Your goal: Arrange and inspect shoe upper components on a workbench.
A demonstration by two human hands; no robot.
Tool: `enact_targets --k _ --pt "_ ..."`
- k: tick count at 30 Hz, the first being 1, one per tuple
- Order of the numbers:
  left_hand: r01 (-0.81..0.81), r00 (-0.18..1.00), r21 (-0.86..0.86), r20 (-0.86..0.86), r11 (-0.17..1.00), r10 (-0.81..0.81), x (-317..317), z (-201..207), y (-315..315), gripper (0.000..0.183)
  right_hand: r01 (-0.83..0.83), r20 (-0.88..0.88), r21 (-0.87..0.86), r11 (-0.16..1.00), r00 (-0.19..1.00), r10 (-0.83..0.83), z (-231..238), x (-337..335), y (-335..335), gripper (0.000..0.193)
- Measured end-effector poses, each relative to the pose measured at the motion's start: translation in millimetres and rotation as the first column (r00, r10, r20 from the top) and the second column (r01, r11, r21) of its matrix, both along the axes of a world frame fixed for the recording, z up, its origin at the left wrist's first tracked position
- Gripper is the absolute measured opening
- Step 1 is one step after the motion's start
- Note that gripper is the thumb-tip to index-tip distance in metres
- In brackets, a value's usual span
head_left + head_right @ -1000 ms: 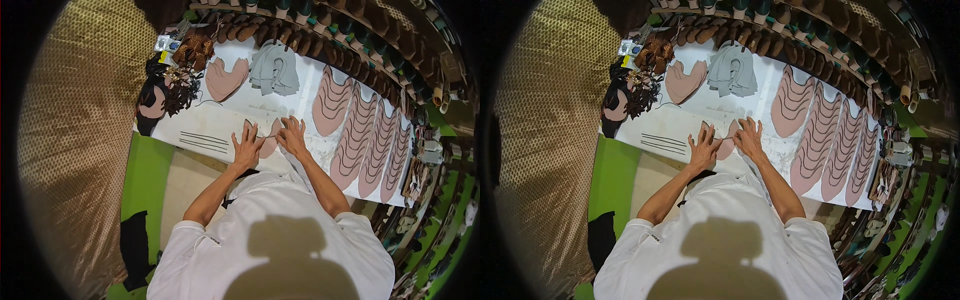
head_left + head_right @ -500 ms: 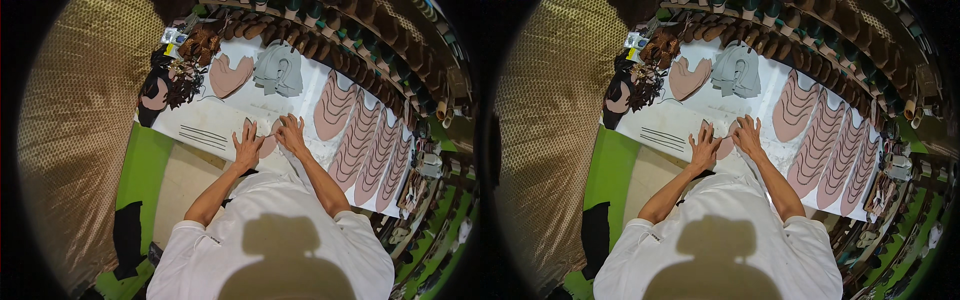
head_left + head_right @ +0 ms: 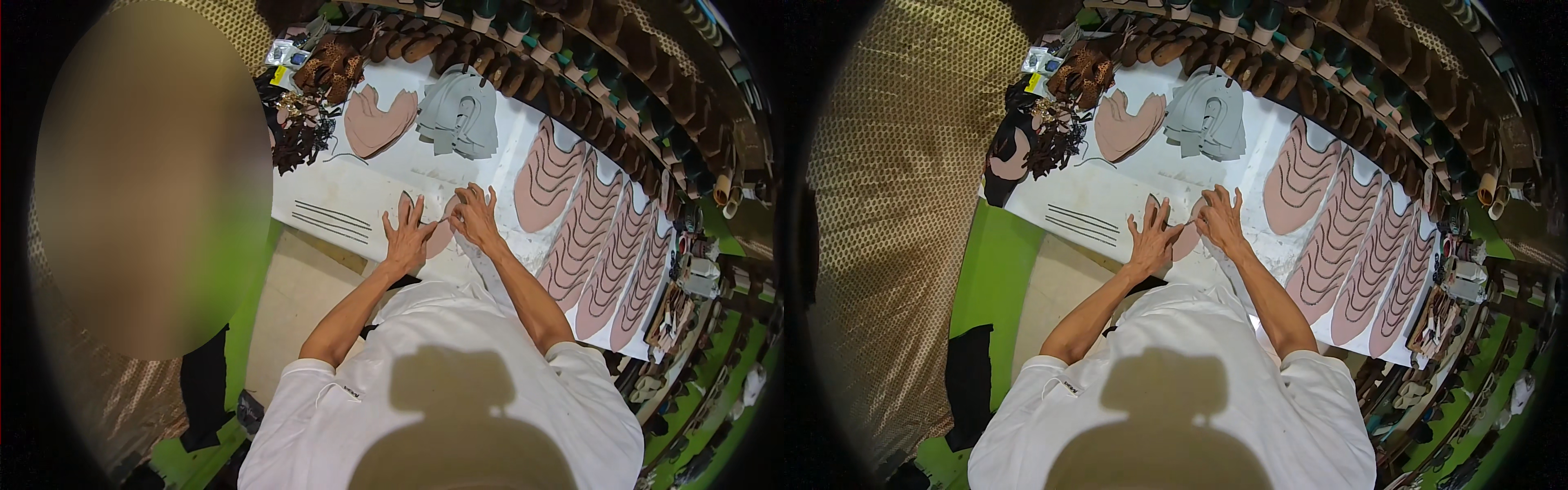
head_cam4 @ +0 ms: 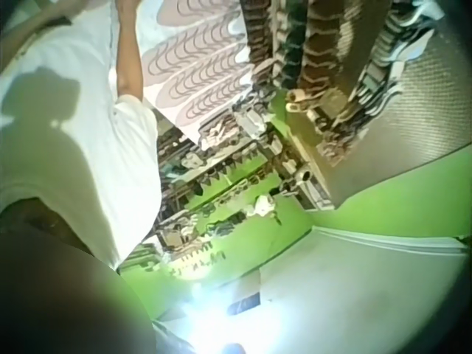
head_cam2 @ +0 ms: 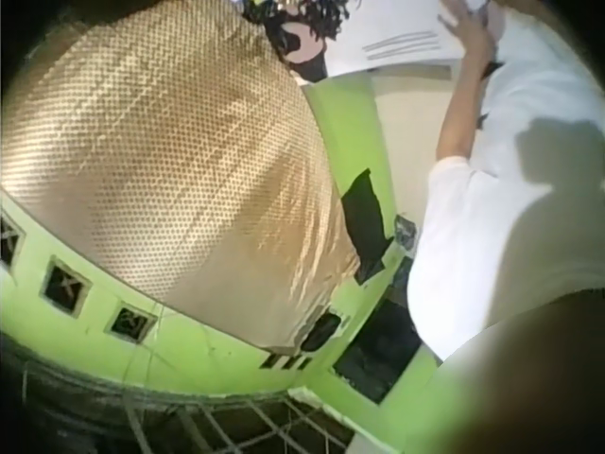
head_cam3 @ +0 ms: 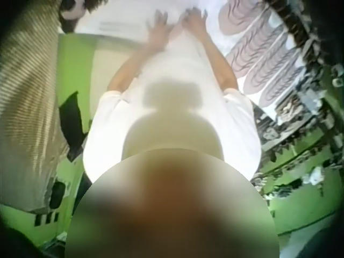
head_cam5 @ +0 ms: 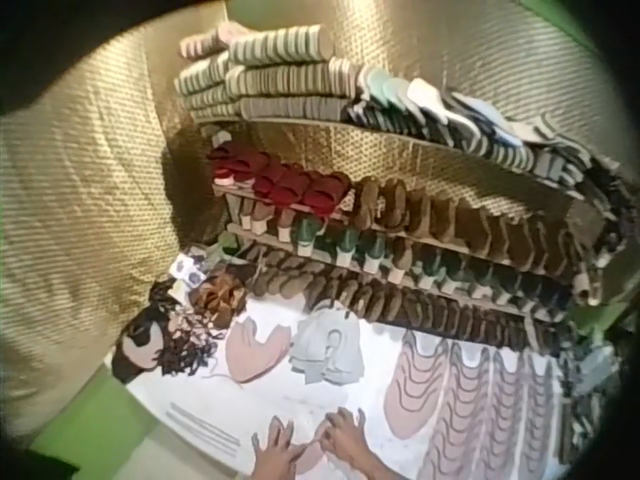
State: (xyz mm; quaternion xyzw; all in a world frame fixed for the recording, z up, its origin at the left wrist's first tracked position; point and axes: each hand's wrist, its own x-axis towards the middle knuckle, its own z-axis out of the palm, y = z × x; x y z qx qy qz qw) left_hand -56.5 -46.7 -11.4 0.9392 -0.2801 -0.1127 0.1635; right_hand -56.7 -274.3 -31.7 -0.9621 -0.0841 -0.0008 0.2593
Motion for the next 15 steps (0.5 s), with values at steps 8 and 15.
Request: enact_targets --k 8,15 --pt "-0.011 1.0 -0.043 0.029 0.999 0.012 -5.2 -15.3 2.5 0.058 -0.031 -0.029 -0.026 0.999 0.999 0.03 12.0 6.1 2.5 0.013" --pt "-0.033 0.999 -0.071 0.027 0.997 0.035 -2.1 -8.9 -6.0 0.055 -0.074 -0.072 -0.072 0.995 0.995 0.069 15.4 13.5 0.9 0.011"
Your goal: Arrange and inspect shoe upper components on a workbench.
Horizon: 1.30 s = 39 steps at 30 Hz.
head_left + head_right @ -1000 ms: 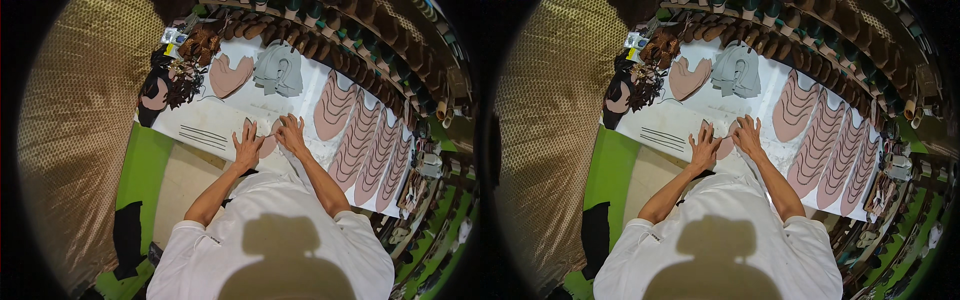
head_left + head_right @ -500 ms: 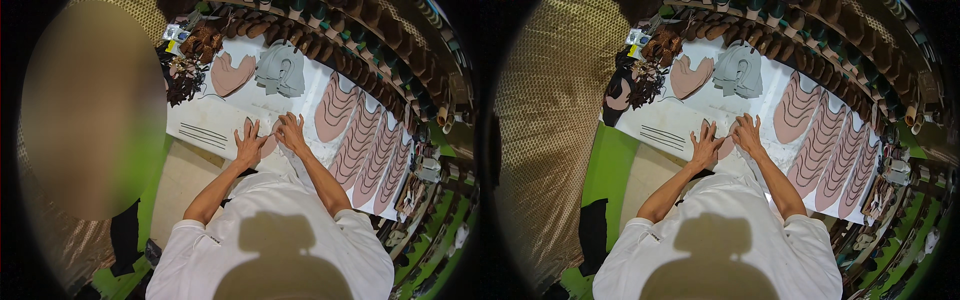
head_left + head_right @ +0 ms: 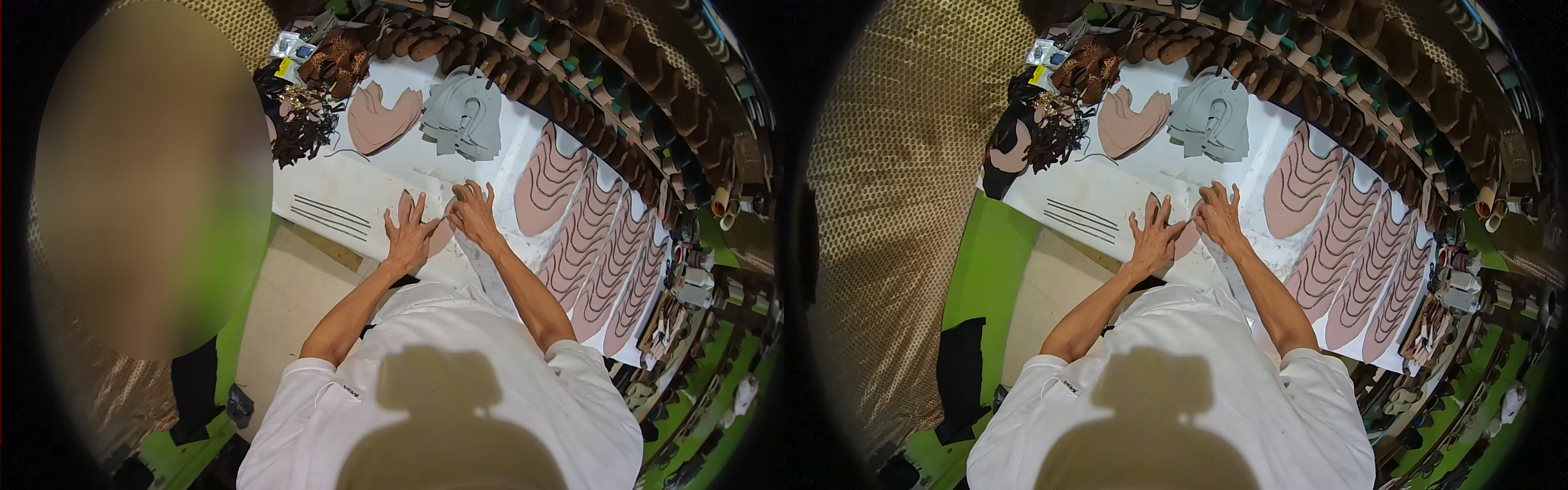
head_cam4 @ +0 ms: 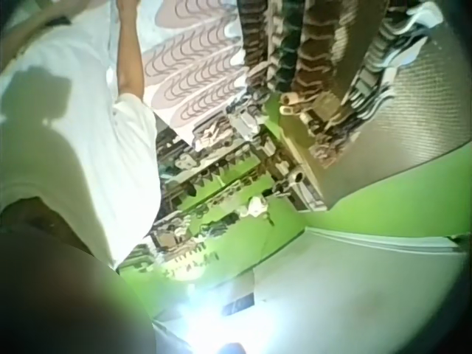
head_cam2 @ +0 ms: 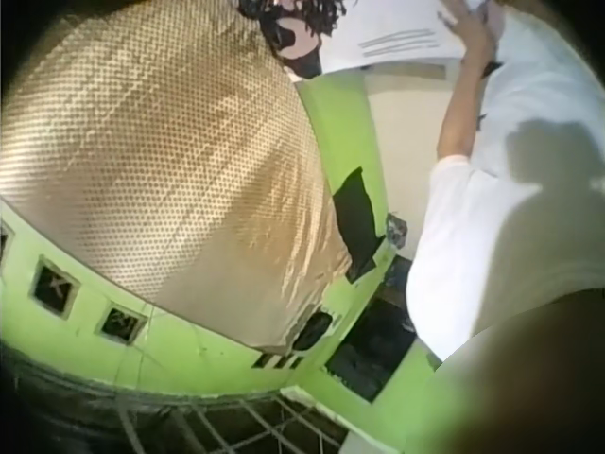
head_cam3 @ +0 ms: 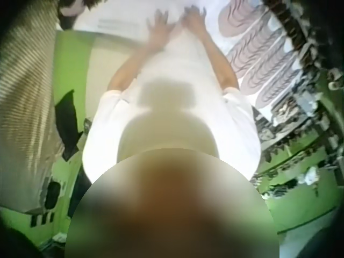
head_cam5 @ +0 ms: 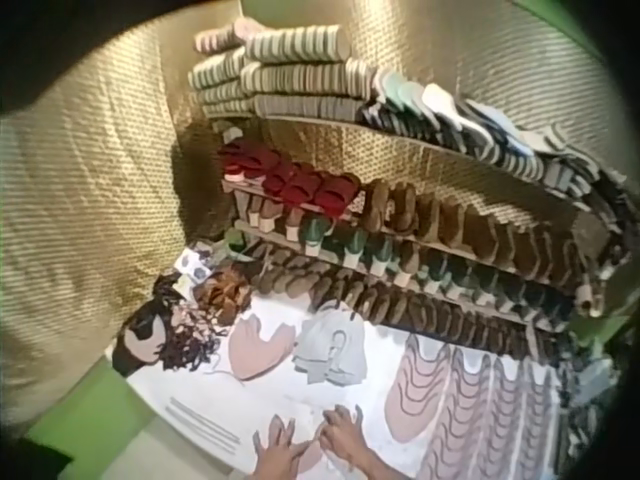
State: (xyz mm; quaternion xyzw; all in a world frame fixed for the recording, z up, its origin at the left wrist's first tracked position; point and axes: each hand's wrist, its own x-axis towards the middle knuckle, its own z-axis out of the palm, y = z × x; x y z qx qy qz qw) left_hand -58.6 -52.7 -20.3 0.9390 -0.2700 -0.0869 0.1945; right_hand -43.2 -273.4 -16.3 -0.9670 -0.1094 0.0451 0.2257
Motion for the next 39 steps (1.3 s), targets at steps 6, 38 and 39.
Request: enact_targets --k 6,38,39 --pt "0.012 0.999 -0.006 0.039 1.0 -0.012 -3.8 -8.9 3.2 0.053 -0.038 0.003 -0.004 0.999 0.999 0.038 4.0 5.6 2.3 0.009" --pt "-0.023 1.0 0.046 -0.002 0.999 0.024 -7.0 -5.1 -13.0 0.06 0.005 0.114 0.042 0.999 0.993 -0.01 -3.0 1.2 -6.8 0.012" --pt "-0.032 0.999 0.039 -0.02 0.999 0.032 -6.8 -5.4 -12.5 0.059 0.006 0.114 0.043 0.999 0.993 -0.01 -4.2 -0.5 -8.0 0.012"
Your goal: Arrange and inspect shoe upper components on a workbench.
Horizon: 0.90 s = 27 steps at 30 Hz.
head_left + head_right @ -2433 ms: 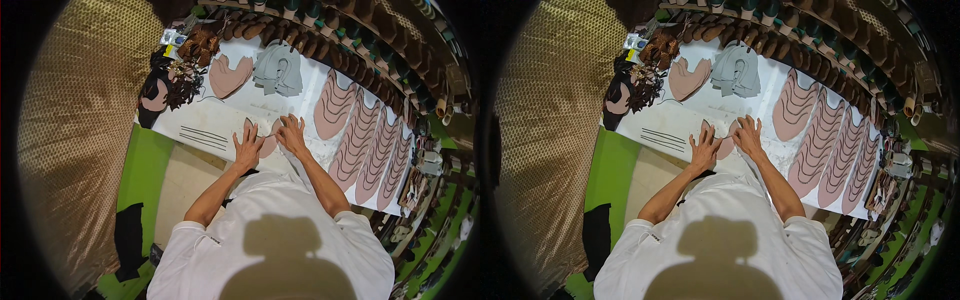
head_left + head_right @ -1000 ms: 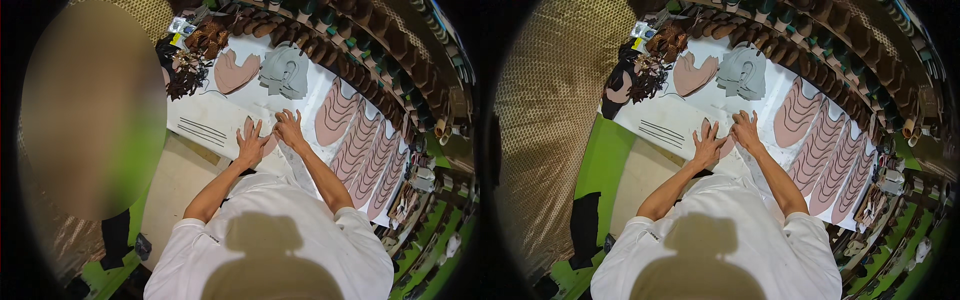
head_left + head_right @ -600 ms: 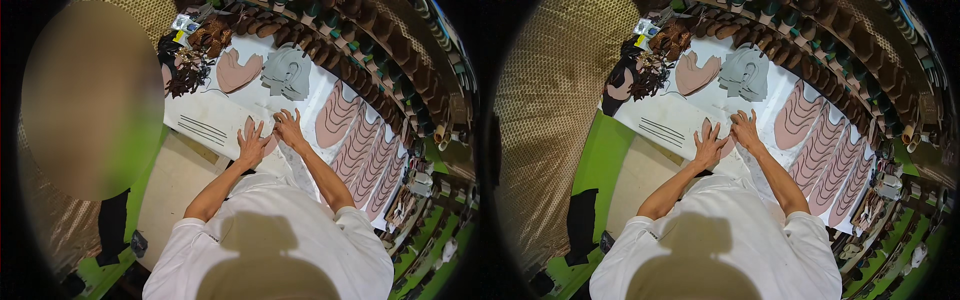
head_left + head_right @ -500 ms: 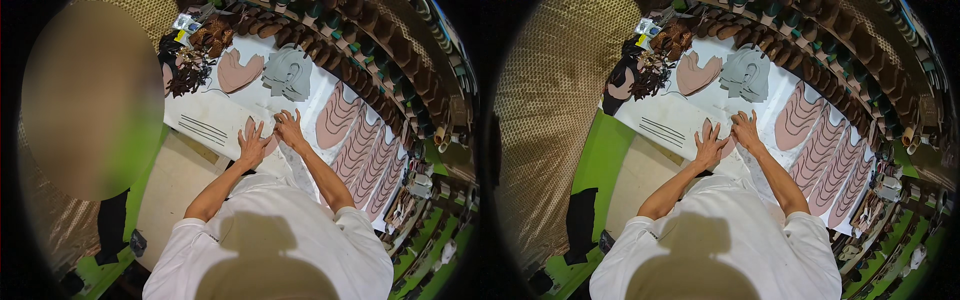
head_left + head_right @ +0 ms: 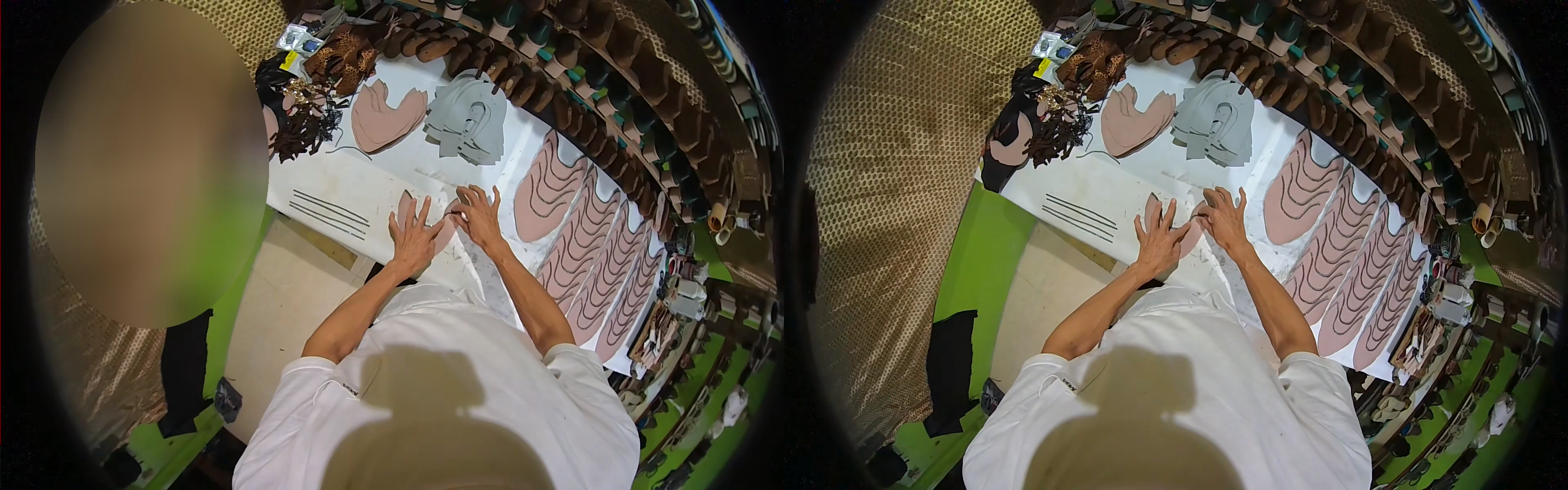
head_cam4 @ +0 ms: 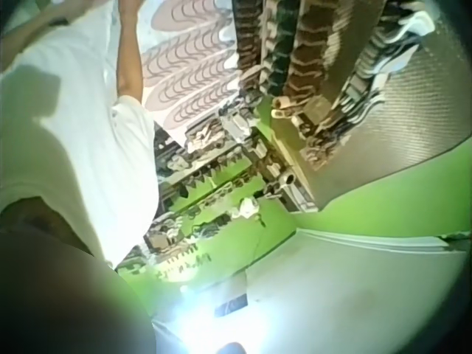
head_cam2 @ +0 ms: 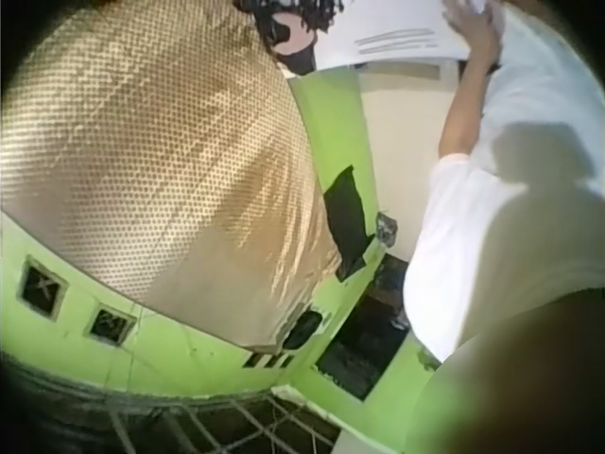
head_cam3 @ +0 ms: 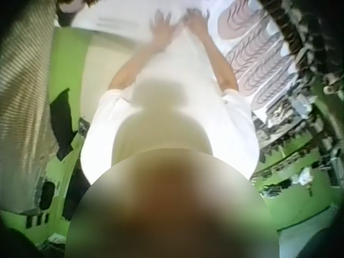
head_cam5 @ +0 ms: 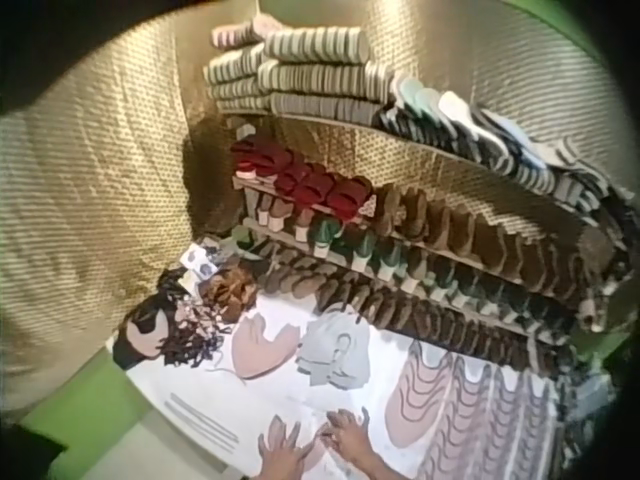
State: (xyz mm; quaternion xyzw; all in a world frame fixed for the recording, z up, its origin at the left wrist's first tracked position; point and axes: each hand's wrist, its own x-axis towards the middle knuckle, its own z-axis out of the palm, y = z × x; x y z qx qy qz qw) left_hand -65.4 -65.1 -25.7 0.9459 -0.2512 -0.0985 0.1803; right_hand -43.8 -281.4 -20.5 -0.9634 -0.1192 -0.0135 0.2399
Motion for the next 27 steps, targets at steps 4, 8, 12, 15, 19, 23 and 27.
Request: enact_targets --k 4,8,12,15,19,23,27 --pt "-0.022 0.999 -0.045 -0.038 0.999 0.02 1.5 -0.1 0.9 0.056 0.034 -0.034 0.034 0.999 0.999 -0.032 -0.6 -0.6 -0.5 0.011" --pt "-0.026 0.999 -0.06 -0.041 0.998 0.024 1.0 0.2 -0.4 0.054 0.003 0.008 0.02 1.0 1.0 -0.003 -1.2 7.6 2.6 0.01" --pt "-0.029 1.0 -0.081 -0.011 0.996 0.028 -1.1 -2.3 0.6 0.054 -0.008 -0.014 -0.002 1.0 1.0 0.008 -2.8 11.9 5.3 0.009" --pt "-0.025 0.999 -0.047 -0.023 0.999 0.024 -1.4 -1.5 0.5 0.056 0.002 -0.004 0.019 1.0 1.0 -0.002 -2.3 12.7 6.5 0.006" --pt "-0.011 0.999 -0.001 -0.048 1.0 0.011 -0.8 1.1 -0.6 0.058 0.014 -0.016 0.001 1.0 1.0 -0.014 -1.7 14.3 8.3 0.006" --pt "-0.028 1.0 -0.085 0.003 0.996 0.028 0.4 0.4 -0.4 0.05 0.007 -0.028 -0.056 0.998 1.0 -0.008 -0.9 16.1 9.1 0.008" --pt "-0.041 0.998 -0.126 0.046 0.991 0.047 8.1 3.0 -6.7 0.047 0.023 -0.032 -0.054 0.998 0.999 -0.025 0.5 15.5 9.1 0.009"
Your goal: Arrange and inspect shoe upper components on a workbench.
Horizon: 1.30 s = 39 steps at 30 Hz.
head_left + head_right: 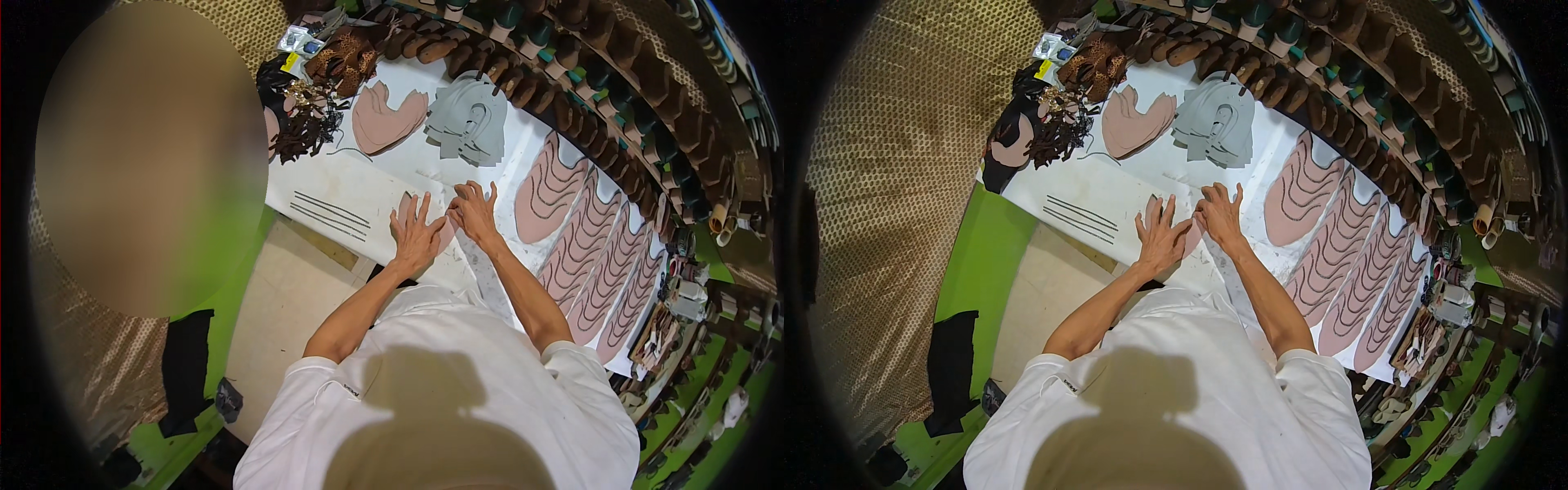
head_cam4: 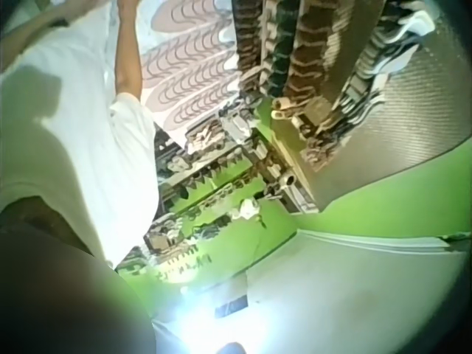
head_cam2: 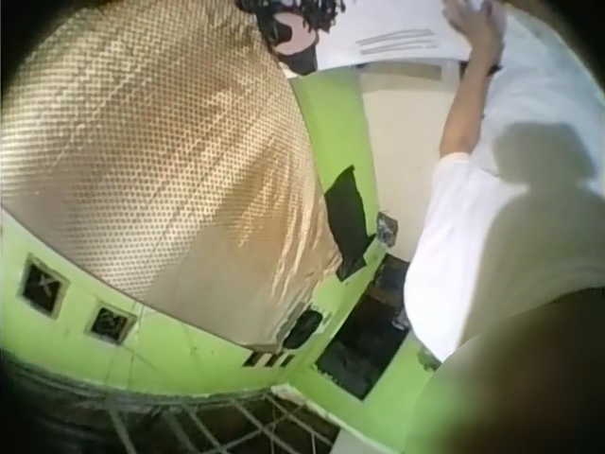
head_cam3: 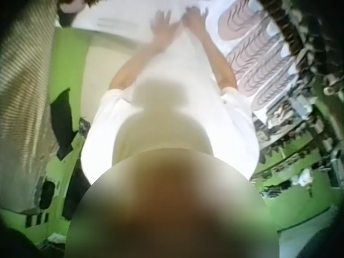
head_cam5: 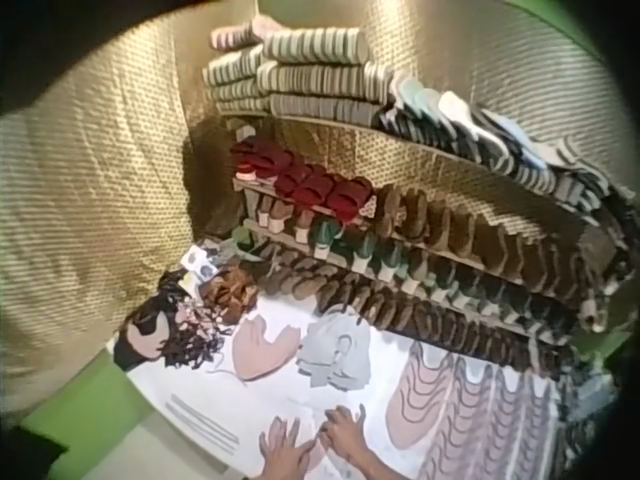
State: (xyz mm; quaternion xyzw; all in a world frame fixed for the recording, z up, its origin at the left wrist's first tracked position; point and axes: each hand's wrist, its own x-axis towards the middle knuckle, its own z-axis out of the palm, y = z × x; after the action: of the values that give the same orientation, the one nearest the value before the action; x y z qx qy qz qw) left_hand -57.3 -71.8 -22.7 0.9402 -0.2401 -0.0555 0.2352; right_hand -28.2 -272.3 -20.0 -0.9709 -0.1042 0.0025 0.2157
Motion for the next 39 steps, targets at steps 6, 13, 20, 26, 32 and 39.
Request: enact_targets --k 6,13,20,26,32,39 --pt "0.041 0.999 0.115 -0.01 0.992 -0.04 6.3 -0.4 -1.7 0.05 0.038 -0.031 -0.05 0.998 0.999 -0.04 6.6 -1.4 -1.3 0.012" --pt "0.04 0.999 0.111 -0.029 0.993 -0.037 4.9 -1.8 -1.6 0.052 0.026 0.07 0.044 0.999 0.997 -0.029 -1.7 -1.9 -7.8 0.011" --pt "0.012 1.0 0.049 0.01 0.999 -0.013 2.3 -7.7 0.8 0.046 0.028 0.029 0.004 1.0 0.999 -0.028 -2.8 2.7 -5.1 0.013" --pt "0.022 1.0 0.06 -0.013 0.998 -0.021 8.0 1.8 -4.4 0.051 0.047 0.029 -0.016 0.999 0.998 -0.046 -7.4 2.7 -7.1 0.013" --pt "0.031 0.999 0.148 -0.02 0.989 -0.029 14.5 -3.2 -2.6 0.049 0.033 -0.033 -0.066 0.997 0.999 -0.035 8.1 5.9 -6.9 0.015" --pt "0.024 0.997 0.135 -0.071 0.991 -0.014 15.6 -3.4 -7.3 0.049 0.087 0.034 0.072 0.994 0.995 -0.09 -3.6 5.2 -13.3 0.015"
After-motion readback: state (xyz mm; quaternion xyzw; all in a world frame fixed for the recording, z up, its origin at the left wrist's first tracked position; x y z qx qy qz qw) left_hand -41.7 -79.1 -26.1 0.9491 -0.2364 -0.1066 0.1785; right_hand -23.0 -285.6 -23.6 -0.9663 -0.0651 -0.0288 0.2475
